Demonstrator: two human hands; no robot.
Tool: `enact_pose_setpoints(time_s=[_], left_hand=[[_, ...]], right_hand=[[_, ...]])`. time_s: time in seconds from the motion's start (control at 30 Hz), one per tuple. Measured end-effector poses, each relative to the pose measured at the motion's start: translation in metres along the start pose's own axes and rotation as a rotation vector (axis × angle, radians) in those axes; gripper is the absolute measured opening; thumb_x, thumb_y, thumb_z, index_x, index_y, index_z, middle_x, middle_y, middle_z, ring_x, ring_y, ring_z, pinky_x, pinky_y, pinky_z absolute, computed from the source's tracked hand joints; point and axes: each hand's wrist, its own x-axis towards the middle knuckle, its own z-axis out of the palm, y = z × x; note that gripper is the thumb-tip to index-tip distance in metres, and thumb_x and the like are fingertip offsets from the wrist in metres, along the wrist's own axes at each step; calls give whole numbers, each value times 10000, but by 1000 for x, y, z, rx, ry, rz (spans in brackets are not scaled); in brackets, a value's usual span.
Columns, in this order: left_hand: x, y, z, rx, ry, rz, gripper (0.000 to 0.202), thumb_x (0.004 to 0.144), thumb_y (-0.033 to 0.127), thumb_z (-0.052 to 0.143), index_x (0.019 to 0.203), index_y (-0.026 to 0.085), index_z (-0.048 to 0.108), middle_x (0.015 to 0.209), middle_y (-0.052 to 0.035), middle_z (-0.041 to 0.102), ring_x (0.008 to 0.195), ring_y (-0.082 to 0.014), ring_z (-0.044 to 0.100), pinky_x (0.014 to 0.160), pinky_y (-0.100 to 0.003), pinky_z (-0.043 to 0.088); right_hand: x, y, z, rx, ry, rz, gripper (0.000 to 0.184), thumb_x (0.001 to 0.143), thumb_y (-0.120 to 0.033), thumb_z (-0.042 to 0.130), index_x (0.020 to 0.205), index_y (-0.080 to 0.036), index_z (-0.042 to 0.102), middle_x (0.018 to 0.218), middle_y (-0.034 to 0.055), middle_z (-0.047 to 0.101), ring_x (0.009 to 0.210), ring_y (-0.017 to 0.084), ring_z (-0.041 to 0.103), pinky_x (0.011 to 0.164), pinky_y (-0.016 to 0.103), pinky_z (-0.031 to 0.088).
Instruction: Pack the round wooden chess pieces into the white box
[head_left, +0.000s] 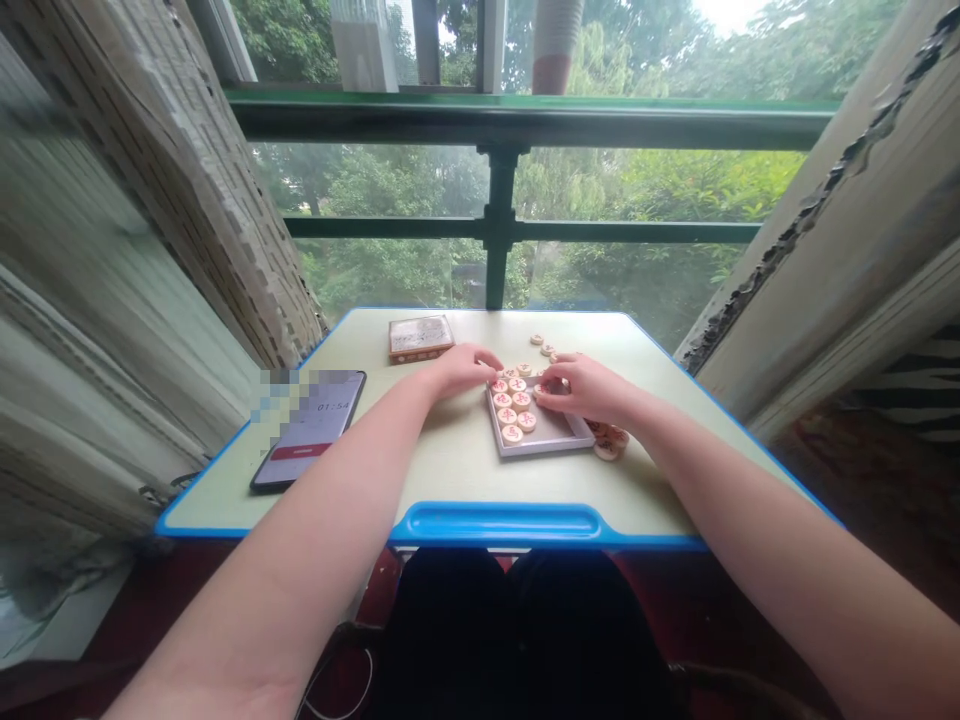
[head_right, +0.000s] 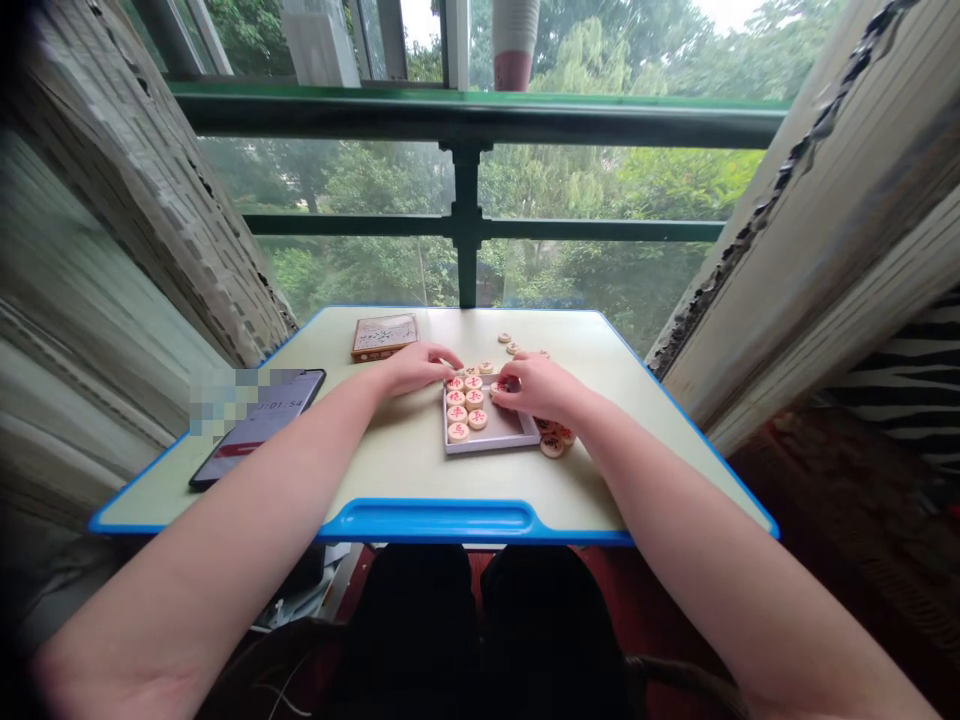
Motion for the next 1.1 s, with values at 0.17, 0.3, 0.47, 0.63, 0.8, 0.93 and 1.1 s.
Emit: enact_pose_setpoints(time_s=[0.17,0.3,0.47,0.63,0.8,0.93,1.1], left_hand=[[5,-7,3,-24,-4,16,262,614,261,564,810,137,687,830,-49,677,800,-185,594,753,-265,446],[5,-7,3,-34,-3,4,238,616,261,559,779,135,678,849,-56,678,817,-190,593,761,-274,442],[5,-7,3,-23,-15,8,247,617,275,556,780,133,675,870,-61,675,821,-189,591,768,-277,441],[6,-9,3,-76,-18,3,229,595,250,544,746,130,667,879,-63,671,822,-188,584,779,-280,440],[7,-8,4,-110,-3,-15,305,520,134,447,729,129,669,875,-64,664,821,-184,566,757,-280,439],[5,-5,4,-122,7,-46,362,498,124,416,753,110,673,822,-68,657,763,-171,555,728,-274,443],[4,-4,3,-88,8,-30,395,498,136,417,790,114,681,794,-55,650,756,-171,552,721,-270,443]], right_hand=[[-3,-3,-8,-9,43,-52,306,736,-443,558,865,-194,680,837,69,590,810,205,515,738,311,392],[-5,-4,-13,-21,8,-63,288,711,-449,579,841,-215,686,814,60,596,833,218,490,773,331,374],[-7,-2,-12,-30,-86,-44,282,691,-452,575,819,-229,691,774,55,580,852,227,468,739,325,382],[-8,-5,-14,-26,-79,-75,239,682,-399,589,808,-229,701,755,50,585,853,227,463,759,328,381],[-9,-8,-17,-2,-58,-90,204,677,-388,605,750,-220,695,737,55,585,849,230,474,744,328,387],[-9,-12,-18,84,82,-196,214,691,-367,617,816,-206,685,788,57,584,829,208,501,756,321,396],[-11,-21,-17,136,74,-265,221,693,-372,642,838,-212,686,811,57,577,834,202,507,758,316,397]])
